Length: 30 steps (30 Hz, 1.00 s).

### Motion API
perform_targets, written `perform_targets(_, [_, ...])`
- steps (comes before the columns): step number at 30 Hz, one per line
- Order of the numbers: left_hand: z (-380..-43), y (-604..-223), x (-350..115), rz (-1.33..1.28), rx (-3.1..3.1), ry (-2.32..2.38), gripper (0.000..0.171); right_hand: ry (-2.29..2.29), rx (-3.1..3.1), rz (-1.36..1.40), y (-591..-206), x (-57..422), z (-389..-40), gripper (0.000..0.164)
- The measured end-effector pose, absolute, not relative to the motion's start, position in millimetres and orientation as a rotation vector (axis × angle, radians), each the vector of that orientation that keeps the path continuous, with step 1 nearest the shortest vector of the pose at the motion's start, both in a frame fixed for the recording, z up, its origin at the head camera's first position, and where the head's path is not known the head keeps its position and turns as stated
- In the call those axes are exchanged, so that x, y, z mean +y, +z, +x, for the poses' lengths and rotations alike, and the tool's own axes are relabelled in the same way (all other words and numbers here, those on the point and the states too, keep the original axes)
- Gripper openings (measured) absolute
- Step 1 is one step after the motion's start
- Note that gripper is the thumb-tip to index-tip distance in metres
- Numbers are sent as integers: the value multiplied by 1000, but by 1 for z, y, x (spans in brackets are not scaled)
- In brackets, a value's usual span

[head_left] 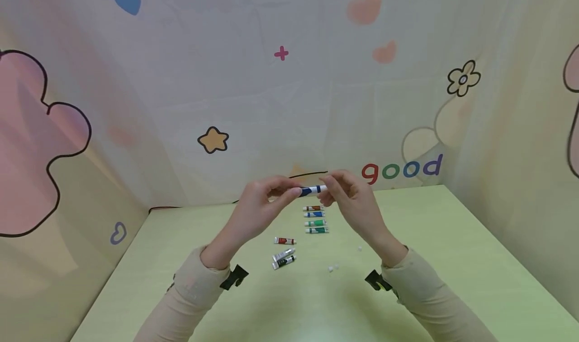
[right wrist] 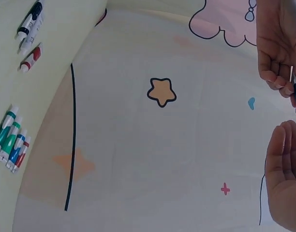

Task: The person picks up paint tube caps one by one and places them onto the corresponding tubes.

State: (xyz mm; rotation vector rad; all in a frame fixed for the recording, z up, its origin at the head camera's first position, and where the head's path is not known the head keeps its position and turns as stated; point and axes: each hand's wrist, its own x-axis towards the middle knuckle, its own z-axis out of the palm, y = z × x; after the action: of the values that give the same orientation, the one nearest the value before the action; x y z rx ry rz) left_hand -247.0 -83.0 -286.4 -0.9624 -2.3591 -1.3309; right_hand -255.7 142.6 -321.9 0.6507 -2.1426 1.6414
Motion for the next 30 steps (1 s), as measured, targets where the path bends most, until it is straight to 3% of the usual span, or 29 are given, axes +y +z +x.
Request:
perform_targets(12, [-250,-282,-93,-912,-2438,-1526,19,1231,-2074,961,-321,158,-255,27])
perform_targets(30, [-242,-287,-79,-1039,-2273,-1211,15,1164,-2135,1004,-325,155,-256,4])
